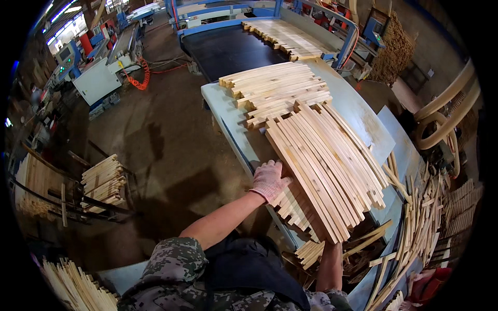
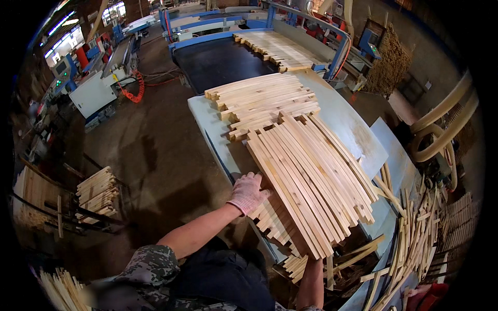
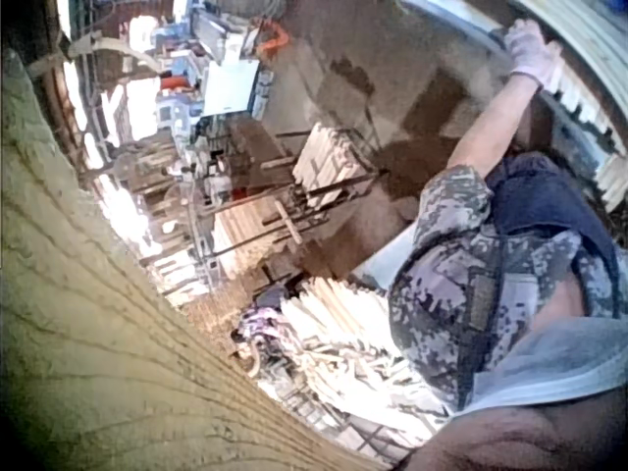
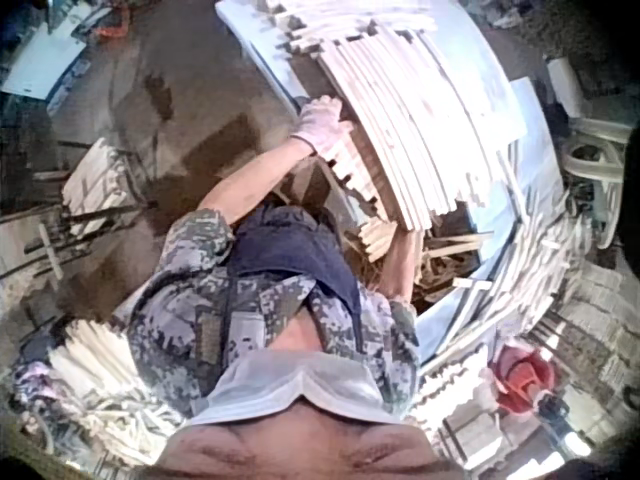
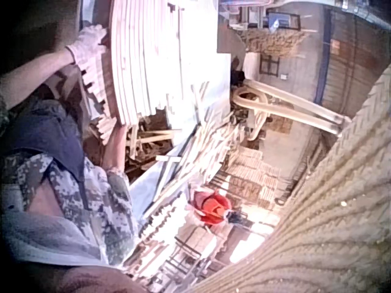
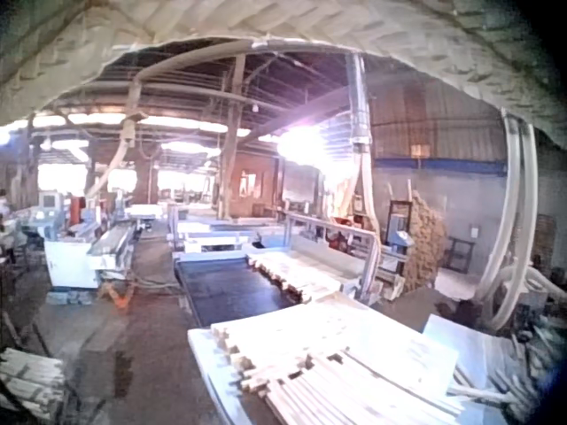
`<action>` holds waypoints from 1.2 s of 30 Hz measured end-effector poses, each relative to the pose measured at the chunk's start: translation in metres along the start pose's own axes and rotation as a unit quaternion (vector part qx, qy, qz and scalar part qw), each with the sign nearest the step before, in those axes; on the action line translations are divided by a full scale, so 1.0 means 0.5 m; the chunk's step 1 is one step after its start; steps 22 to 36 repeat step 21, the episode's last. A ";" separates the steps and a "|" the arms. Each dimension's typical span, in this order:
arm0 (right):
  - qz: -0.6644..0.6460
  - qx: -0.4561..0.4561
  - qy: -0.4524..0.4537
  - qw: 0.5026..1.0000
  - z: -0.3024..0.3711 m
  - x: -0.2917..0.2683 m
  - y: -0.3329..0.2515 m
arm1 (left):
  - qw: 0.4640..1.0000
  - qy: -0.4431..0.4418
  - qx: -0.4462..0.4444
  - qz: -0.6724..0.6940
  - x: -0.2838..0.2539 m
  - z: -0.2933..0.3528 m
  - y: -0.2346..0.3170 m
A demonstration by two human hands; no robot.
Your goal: The person picks up groups of wood strips from a table, carries them to a conveyor belt, and places them onto the belt in organized rows.
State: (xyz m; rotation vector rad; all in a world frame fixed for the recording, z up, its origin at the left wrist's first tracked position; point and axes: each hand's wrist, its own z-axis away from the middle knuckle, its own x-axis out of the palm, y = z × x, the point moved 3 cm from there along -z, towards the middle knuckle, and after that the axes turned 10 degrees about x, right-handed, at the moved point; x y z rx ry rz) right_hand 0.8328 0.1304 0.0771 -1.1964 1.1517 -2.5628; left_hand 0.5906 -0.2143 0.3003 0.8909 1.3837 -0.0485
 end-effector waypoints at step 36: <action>0.131 -0.011 -0.035 0.991 0.273 0.022 0.059 | 0.992 -0.059 0.072 0.081 -0.022 0.028 -0.066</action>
